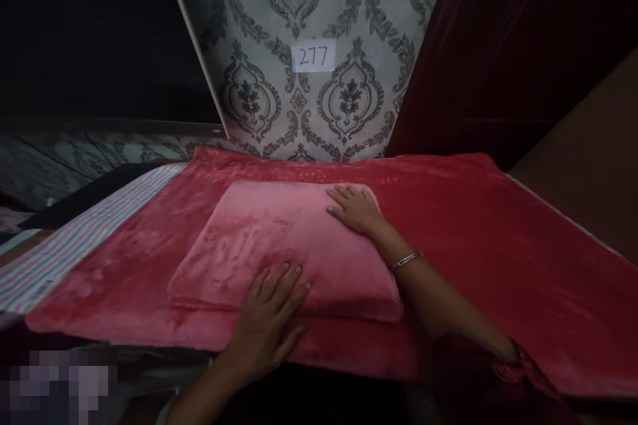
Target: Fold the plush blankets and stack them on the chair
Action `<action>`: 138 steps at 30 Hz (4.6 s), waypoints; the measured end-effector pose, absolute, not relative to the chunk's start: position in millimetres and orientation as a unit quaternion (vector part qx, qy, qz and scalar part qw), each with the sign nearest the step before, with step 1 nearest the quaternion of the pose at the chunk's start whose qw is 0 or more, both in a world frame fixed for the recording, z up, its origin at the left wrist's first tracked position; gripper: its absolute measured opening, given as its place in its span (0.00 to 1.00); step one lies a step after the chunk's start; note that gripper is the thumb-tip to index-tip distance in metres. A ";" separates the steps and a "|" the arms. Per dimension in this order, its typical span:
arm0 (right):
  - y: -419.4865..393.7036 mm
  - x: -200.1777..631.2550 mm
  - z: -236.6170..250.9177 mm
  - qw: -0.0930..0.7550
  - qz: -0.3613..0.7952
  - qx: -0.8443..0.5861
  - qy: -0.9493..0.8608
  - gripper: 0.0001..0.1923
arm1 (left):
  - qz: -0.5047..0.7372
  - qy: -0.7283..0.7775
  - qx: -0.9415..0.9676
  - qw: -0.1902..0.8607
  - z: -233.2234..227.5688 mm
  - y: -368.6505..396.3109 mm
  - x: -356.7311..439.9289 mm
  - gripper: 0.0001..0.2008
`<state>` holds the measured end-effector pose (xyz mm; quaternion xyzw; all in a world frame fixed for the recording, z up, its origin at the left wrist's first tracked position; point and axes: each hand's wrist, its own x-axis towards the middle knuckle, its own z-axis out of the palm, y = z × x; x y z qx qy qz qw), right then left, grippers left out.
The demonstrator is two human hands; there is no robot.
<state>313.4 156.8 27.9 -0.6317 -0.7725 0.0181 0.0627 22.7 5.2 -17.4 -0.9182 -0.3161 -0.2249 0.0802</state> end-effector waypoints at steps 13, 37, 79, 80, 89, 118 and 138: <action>152.7 333.5 50.9 0.023 0.040 -0.704 -0.709 0.34 | -0.240 -0.341 -0.908 0.037 -6.5 -4.7 34.3 0.33; 115.3 171.8 62.1 0.059 0.060 -0.359 -0.930 0.29 | -0.219 -0.384 -0.892 0.093 -5.9 -9.8 -5.5 0.39; 252.8 142.9 56.1 0.024 0.066 -0.567 -0.820 0.32 | -0.319 -0.534 -0.771 0.137 -40.1 19.2 -74.4 0.28; 251.4 146.8 57.7 0.024 0.060 -0.585 -0.808 0.32 | -0.319 -0.535 -0.771 0.133 -40.2 19.1 -74.3 0.29; 125.8 136.6 51.9 0.028 -0.008 -0.388 -0.921 0.33 | -0.300 -0.550 -0.774 0.091 -36.9 18.5 -72.4 0.31; 39.9 322.5 -28.2 0.287 0.035 -0.642 -0.710 0.33 | -0.103 -0.589 -0.800 0.047 20.3 70.1 -14.0 0.32; 8.8 333.2 -28.1 0.530 0.263 -0.633 -0.499 0.41 | -0.339 -0.672 -0.617 -0.232 23.1 63.6 -104.1 0.34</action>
